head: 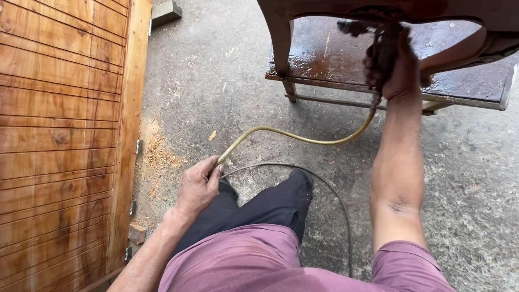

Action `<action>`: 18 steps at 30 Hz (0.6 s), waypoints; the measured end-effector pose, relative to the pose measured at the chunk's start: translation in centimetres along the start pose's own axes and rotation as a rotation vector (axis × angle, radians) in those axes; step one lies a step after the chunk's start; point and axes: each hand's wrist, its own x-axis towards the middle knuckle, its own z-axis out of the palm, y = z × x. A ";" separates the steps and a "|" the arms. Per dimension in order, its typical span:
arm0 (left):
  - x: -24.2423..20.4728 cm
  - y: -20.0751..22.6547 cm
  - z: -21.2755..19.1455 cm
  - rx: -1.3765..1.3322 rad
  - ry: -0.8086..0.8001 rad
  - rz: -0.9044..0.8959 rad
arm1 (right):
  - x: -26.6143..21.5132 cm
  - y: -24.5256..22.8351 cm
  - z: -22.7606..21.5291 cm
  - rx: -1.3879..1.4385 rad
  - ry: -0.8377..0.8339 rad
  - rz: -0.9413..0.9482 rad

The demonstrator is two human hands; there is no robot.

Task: The person uses a spray gun to apply a finish to a wooden chair. They systematically coat the chair's backrest, seat, and legs while moving around the object to ensure coverage.

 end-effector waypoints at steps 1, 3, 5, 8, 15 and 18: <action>0.5 0.1 0.0 -0.006 -0.019 -0.042 | 0.0 -0.8 -0.3 0.060 -0.090 -0.028; 1.3 0.3 -0.1 0.019 0.035 -0.012 | 0.4 -2.0 -0.6 0.178 -0.270 -0.081; 1.7 0.4 -0.2 0.044 0.060 0.002 | 0.2 -1.7 -0.2 0.191 -0.276 -0.049; 1.2 0.4 -0.4 0.079 0.042 -0.007 | -1.3 1.0 1.2 0.060 -0.005 -0.078; 0.4 -1.1 -0.7 0.126 -0.008 0.039 | -6.4 11.2 5.2 -0.176 0.289 -0.020; -0.3 -2.1 0.0 0.150 -0.086 0.016 | -9.8 16.2 8.7 -0.729 0.502 -0.148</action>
